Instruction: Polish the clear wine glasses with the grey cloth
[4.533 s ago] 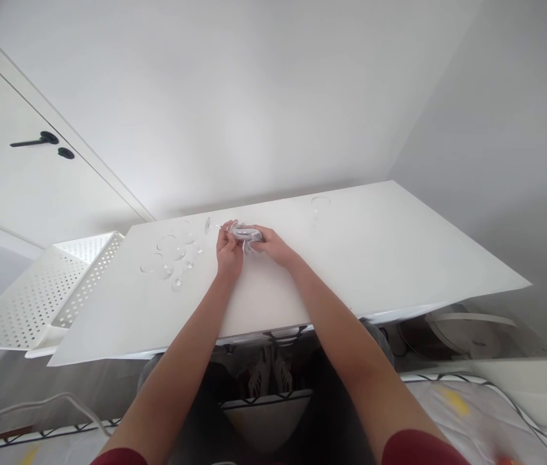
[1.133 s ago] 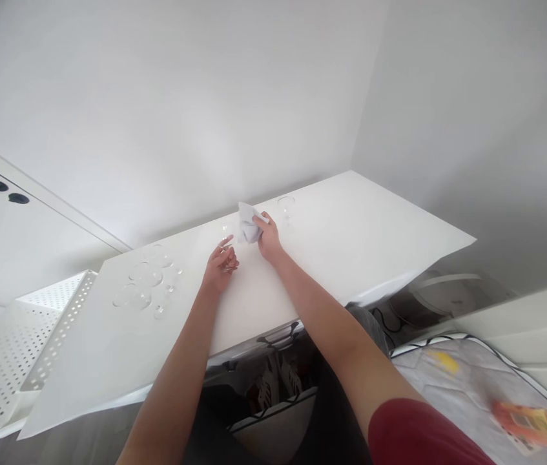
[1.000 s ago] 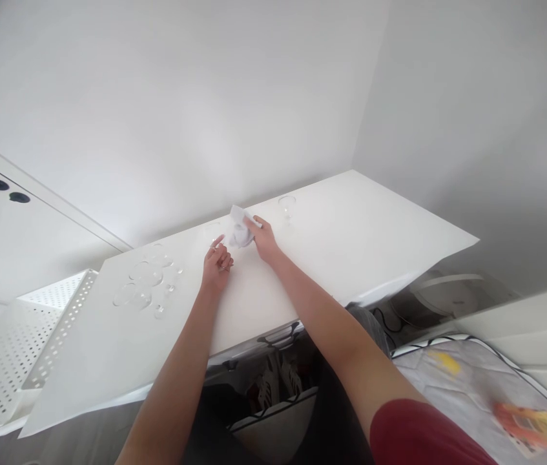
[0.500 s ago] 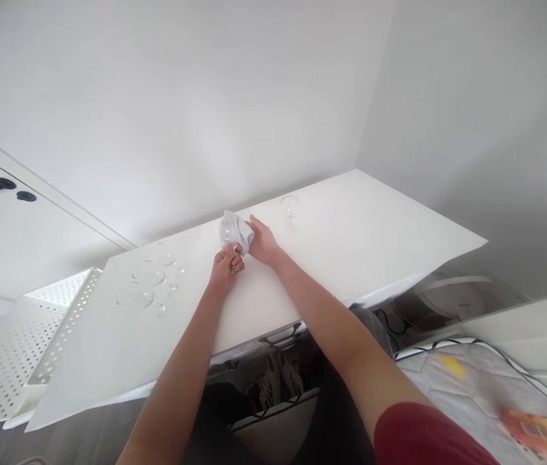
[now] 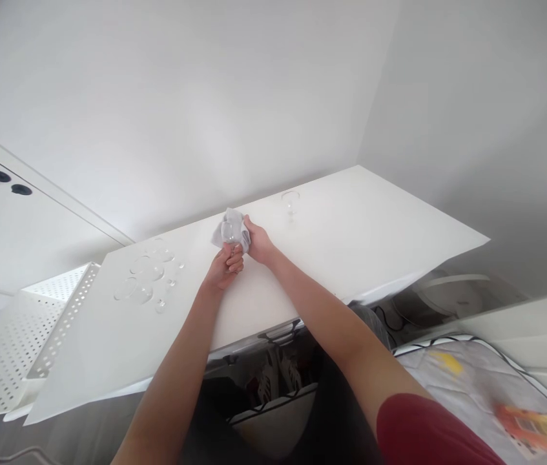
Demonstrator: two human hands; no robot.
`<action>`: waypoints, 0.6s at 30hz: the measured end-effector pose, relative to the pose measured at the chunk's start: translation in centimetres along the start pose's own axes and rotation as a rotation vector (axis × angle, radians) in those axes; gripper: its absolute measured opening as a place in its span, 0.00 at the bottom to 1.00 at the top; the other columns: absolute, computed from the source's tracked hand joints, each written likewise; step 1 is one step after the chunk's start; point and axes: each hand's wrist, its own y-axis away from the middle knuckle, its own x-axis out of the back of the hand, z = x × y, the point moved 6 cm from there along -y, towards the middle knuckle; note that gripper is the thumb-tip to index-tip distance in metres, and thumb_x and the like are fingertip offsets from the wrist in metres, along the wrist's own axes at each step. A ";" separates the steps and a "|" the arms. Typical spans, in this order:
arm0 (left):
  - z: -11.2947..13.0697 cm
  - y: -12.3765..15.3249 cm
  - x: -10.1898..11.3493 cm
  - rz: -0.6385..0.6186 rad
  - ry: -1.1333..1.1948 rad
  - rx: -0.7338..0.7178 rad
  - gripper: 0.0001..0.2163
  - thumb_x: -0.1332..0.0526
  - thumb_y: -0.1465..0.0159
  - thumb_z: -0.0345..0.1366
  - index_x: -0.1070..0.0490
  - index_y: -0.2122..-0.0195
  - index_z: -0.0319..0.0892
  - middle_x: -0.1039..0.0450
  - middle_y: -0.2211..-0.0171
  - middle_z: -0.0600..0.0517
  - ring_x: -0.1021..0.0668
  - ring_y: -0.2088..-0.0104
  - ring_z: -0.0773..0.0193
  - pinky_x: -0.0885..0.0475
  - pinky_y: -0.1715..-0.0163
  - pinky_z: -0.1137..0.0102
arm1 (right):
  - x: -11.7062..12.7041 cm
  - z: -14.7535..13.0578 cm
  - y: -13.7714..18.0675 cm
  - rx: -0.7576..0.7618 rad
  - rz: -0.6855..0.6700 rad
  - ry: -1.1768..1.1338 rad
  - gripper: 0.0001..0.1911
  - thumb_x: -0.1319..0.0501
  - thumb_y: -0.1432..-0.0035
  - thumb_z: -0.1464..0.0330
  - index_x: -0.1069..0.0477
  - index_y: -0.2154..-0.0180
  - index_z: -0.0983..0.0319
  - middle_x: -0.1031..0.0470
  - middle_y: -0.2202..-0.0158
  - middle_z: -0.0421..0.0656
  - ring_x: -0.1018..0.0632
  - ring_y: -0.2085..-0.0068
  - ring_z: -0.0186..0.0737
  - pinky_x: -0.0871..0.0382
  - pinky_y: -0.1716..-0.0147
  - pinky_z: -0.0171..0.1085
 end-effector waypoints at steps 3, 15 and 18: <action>-0.2 -0.6 0.7 0.140 -0.044 -0.038 0.25 0.36 0.36 0.60 0.31 0.68 0.39 0.49 0.78 0.60 0.40 0.79 0.74 0.34 0.75 0.76 | -0.3 -1.2 0.6 0.279 0.068 0.320 0.33 0.47 0.33 0.41 0.28 0.43 0.57 0.20 0.56 0.46 0.21 0.57 0.46 0.24 0.57 0.43; -1.6 -0.3 0.0 0.112 -0.399 -0.061 0.23 0.36 0.34 0.58 0.36 0.68 0.42 0.38 0.76 0.56 0.31 0.77 0.70 0.35 0.75 0.71 | -1.3 -5.1 2.3 0.511 -0.155 0.635 0.23 0.41 0.34 0.48 0.17 0.64 0.56 0.20 0.51 0.48 0.22 0.47 0.51 0.30 0.45 0.50; -1.6 -0.2 -0.6 0.029 -0.394 -0.052 0.22 0.36 0.34 0.58 0.36 0.68 0.43 0.40 0.77 0.57 0.33 0.78 0.70 0.36 0.76 0.71 | -0.6 -4.8 1.9 0.293 -0.111 0.367 0.24 0.39 0.37 0.46 0.18 0.64 0.60 0.19 0.59 0.49 0.20 0.58 0.48 0.27 0.60 0.44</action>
